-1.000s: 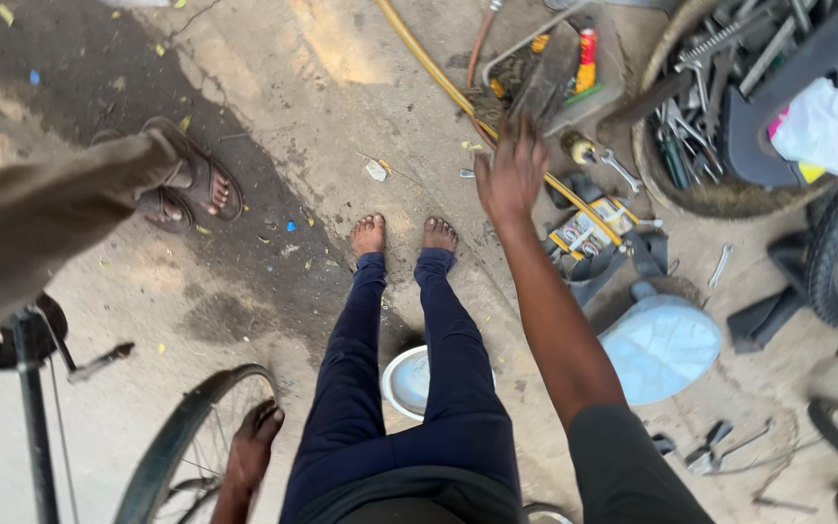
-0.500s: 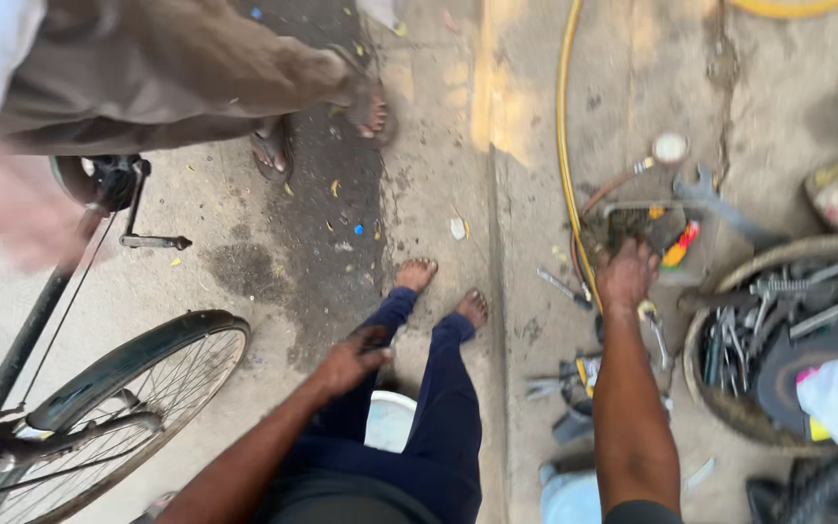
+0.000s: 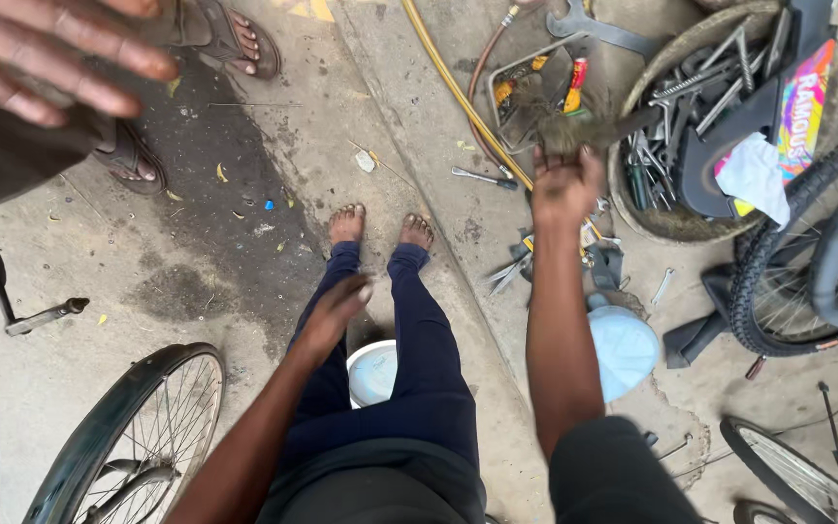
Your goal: The person dips a cloth in a metal bowl of soapy water and wipes a bicycle bell and handlebar area. They then use a screwdriver and a multi-tool to loosen, remove, and reposition the bell on the handlebar, tightening it back in place.
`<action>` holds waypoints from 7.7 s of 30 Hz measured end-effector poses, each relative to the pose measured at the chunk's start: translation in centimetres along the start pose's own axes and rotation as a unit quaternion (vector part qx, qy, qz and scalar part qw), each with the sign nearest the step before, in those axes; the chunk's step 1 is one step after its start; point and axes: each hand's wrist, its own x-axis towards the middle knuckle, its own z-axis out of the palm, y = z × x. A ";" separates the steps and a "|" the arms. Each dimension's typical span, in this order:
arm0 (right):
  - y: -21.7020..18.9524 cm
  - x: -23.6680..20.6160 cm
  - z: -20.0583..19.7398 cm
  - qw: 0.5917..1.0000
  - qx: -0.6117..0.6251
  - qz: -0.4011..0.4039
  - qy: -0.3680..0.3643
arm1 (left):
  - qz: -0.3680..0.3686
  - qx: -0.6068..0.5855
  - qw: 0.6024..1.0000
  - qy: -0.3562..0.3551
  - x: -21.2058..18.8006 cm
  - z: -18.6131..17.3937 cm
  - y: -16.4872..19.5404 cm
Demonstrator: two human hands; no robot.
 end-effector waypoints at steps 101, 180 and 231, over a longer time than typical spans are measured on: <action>16.7 -40.6 38.8 0.392 -0.464 0.048 -0.792 | 0.352 -0.572 0.506 0.541 -31.8 -15.2 1.3; 21.1 -40.4 33.4 0.419 -0.516 0.351 -0.659 | 0.193 -0.286 0.681 0.646 -31.3 -14.2 -4.3; 19.0 -36.6 29.6 0.483 -0.373 0.449 -0.653 | 0.135 0.023 0.898 0.419 -31.4 -12.6 -2.9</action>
